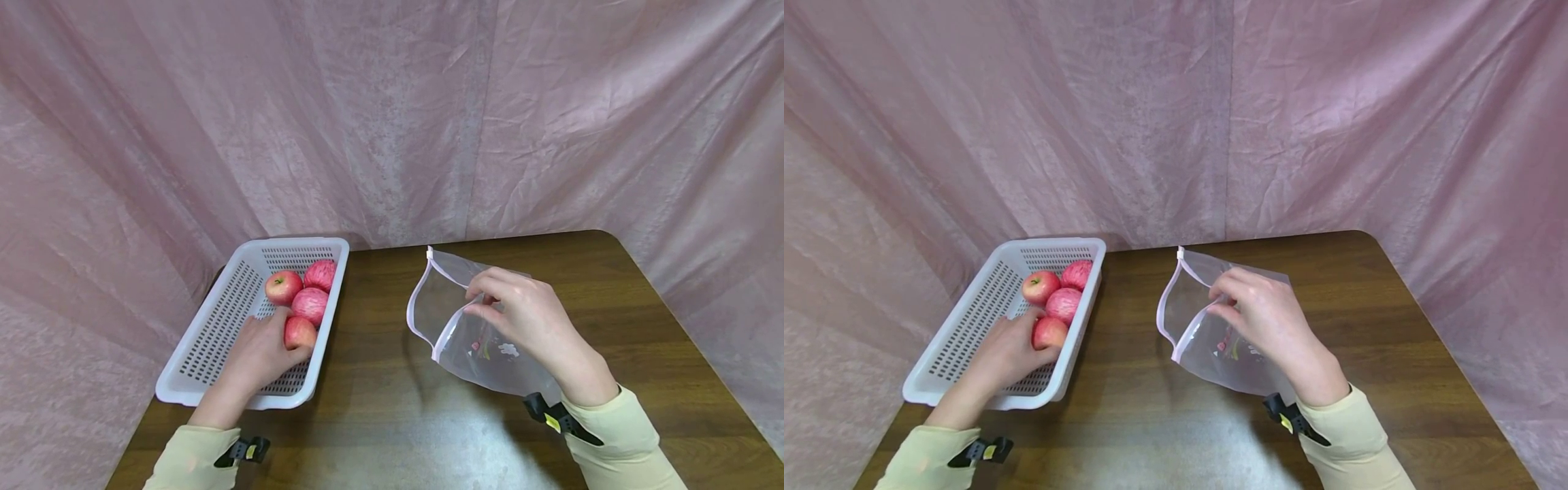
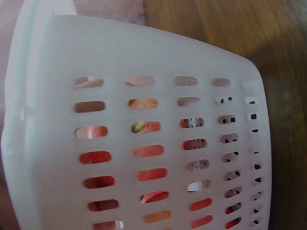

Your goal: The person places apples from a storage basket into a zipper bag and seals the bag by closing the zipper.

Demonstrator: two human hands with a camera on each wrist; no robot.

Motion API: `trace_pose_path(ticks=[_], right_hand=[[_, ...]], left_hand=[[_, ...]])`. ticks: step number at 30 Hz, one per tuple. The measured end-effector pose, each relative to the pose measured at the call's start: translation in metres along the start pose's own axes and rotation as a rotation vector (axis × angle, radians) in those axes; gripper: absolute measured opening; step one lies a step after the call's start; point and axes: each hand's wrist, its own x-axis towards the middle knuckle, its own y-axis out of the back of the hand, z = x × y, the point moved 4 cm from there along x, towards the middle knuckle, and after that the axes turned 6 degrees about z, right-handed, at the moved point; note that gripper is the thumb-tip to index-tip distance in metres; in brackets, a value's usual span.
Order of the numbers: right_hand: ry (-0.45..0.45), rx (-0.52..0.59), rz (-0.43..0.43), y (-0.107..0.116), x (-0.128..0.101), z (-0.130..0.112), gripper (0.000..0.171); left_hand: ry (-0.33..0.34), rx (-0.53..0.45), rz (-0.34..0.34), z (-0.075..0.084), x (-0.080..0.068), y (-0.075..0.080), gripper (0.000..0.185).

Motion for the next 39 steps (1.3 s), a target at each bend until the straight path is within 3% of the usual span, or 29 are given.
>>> trace_pose_path(ticks=[11,19,31,39], right_hand=[[-0.004,0.001,-0.005,0.000,-0.001,-0.001,0.029],[0.000,-0.003,-0.004,0.000,0.000,0.000,0.029],[-0.006,-0.009,-0.013,0.000,0.000,0.000,0.029],[-0.011,-0.007,-0.019,0.000,-0.001,0.000,0.028]], left_hand=[[0.125,-0.103,-0.046,0.002,-0.003,0.005,0.063],[0.139,-0.114,-0.018,0.003,-0.003,0.011,0.070],[0.120,-0.154,0.097,0.018,-0.002,0.029,0.076],[0.162,-0.215,0.096,0.028,0.000,0.034,0.084]])
